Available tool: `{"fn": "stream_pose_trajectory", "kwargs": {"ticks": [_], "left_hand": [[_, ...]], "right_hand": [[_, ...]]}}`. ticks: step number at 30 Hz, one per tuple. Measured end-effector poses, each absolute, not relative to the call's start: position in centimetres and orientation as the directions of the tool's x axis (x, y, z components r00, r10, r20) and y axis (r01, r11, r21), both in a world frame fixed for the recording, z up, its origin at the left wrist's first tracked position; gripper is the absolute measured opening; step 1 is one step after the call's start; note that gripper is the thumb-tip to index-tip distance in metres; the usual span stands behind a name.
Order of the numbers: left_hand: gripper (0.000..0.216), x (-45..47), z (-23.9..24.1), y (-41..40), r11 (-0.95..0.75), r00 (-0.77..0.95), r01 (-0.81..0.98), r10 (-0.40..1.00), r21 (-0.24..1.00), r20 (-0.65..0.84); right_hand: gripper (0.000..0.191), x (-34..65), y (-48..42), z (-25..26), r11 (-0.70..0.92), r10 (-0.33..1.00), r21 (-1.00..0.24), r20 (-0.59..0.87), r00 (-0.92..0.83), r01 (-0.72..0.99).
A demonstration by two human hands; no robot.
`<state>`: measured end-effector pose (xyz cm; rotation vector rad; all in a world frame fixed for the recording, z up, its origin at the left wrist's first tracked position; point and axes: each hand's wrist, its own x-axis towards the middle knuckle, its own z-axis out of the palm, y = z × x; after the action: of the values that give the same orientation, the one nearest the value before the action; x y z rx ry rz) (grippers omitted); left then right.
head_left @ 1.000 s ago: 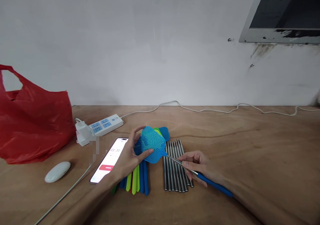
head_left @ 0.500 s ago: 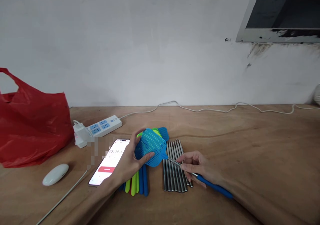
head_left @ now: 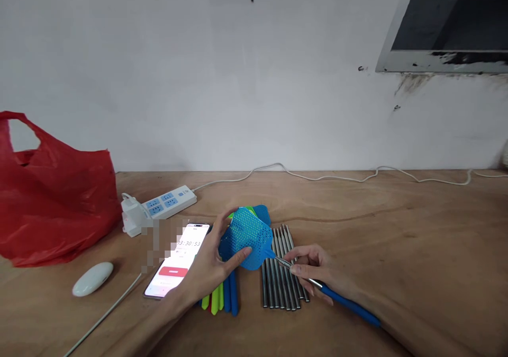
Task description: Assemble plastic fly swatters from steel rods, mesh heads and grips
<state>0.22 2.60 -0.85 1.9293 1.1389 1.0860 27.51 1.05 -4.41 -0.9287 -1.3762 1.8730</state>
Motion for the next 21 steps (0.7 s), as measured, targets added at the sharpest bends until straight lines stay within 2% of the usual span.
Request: {"fn": "stream_pose_trajectory", "kwargs": {"ticks": [5, 9, 12, 15, 21], "left_hand": [[0.048, 0.3, 0.1, 2.6, -0.46, 0.102, 0.36, 0.884, 0.812, 0.455], [0.026, 0.1, 0.2, 2.8, -0.431, 0.037, 0.363, 0.893, 0.826, 0.449], [0.017, 0.2, 0.1, 2.8, -0.415, 0.094, 0.372, 0.907, 0.83, 0.411], [0.021, 0.6, 0.2, 2.4, -0.413, 0.191, 0.38, 0.911, 0.828, 0.366], [0.034, 1.4, 0.4, 1.1, -0.405, 0.419, 0.44, 0.882, 0.801, 0.216]], "right_hand": [[0.041, 27.6, 2.1, -4.9, -0.23, 0.893, -0.952, -0.125, -0.432, -0.202], [0.036, 27.8, 2.2, -4.0, -0.191, 0.963, -0.915, -0.105, -0.247, -0.355], [0.03, 27.8, 1.7, -3.1, -0.184, 0.979, -0.885, -0.124, -0.163, -0.427], [0.031, 27.5, 1.4, -2.7, -0.181, 0.981, -0.868, -0.13, -0.141, -0.462], [0.025, 26.8, 1.0, -2.4, -0.248, 0.96, -0.795, -0.125, -0.252, -0.553]]}}
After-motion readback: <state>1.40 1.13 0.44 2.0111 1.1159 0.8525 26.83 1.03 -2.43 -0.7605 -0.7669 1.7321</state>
